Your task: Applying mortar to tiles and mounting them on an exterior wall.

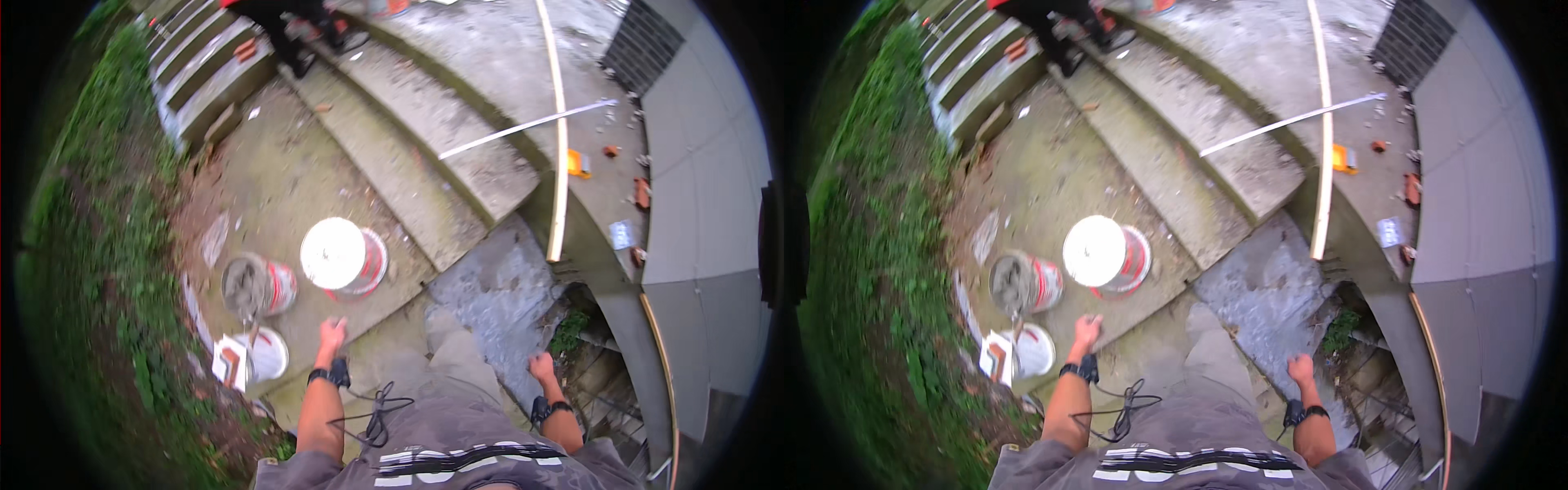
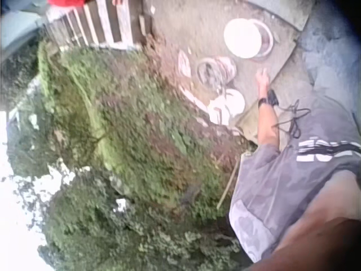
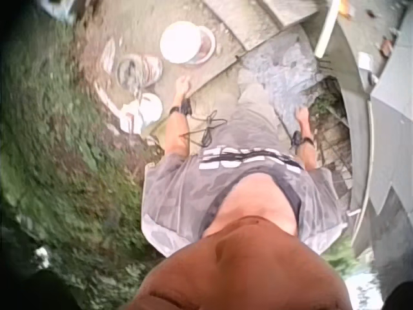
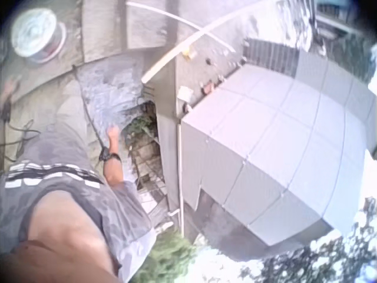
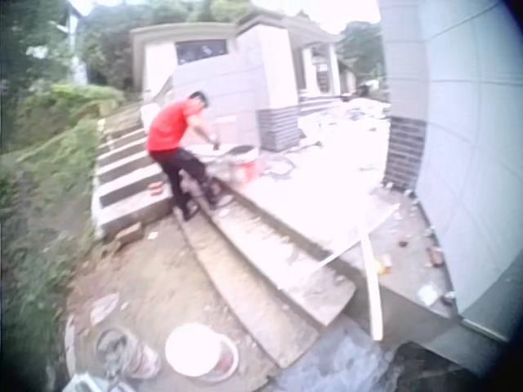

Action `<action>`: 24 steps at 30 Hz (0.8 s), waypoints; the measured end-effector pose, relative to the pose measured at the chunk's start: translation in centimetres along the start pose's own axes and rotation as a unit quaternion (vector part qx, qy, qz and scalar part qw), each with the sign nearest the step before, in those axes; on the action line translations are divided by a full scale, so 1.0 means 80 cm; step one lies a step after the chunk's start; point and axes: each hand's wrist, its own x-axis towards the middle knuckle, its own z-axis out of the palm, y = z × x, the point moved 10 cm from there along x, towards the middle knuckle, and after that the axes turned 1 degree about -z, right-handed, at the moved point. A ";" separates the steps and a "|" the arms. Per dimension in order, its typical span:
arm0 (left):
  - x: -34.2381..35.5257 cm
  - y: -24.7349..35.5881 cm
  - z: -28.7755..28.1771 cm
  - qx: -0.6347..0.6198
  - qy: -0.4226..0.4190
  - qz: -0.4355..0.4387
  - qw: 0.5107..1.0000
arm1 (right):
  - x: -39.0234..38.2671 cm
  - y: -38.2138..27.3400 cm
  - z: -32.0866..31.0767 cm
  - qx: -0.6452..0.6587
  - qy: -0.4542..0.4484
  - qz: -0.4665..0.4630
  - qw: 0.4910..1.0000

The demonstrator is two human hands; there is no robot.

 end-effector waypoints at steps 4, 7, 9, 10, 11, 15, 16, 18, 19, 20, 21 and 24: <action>-0.055 -0.030 -0.069 -0.067 0.036 -0.156 0.985 | 0.113 -0.192 -0.120 0.034 0.035 -0.025 0.999; -0.056 -0.030 -0.068 -0.105 0.010 -0.243 0.964 | 0.177 -0.252 -0.182 0.076 0.046 0.022 0.996; -0.038 -0.084 -0.098 -0.027 -0.034 -0.224 0.974 | 0.221 -0.316 -0.197 0.132 0.021 0.026 0.991; -0.008 -0.100 -0.104 0.071 -0.064 -0.147 0.984 | 0.242 -0.338 -0.202 0.130 0.019 0.019 0.991; 0.019 -0.093 -0.101 0.158 -0.086 -0.067 0.981 | 0.255 -0.350 -0.200 0.122 0.017 0.015 0.992; 0.120 0.067 -0.007 0.457 -0.154 0.169 0.859 | 0.314 -0.326 -0.207 0.036 -0.014 -0.014 0.999; 0.167 0.061 -0.041 0.212 -0.122 -0.077 0.967 | 0.318 -0.339 -0.207 -0.024 -0.042 -0.021 0.999; 0.208 0.153 -0.041 -0.047 0.035 -0.177 0.982 | 0.300 -0.328 -0.239 -0.050 -0.117 0.047 0.991; 0.242 0.204 -0.073 -0.022 0.019 -0.136 0.990 | 0.293 -0.363 -0.254 -0.068 -0.141 0.061 0.986; 0.275 0.287 -0.033 -0.141 -0.001 -0.184 0.973 | 0.285 -0.336 -0.305 -0.065 -0.106 0.085 0.989; 0.297 0.378 -0.010 -0.228 -0.025 -0.211 0.950 | 0.282 -0.337 -0.352 -0.088 -0.079 0.099 0.988; 0.378 0.593 -0.068 -0.094 0.001 -0.014 0.995 | 0.311 -0.432 -0.458 -0.119 -0.063 0.083 0.987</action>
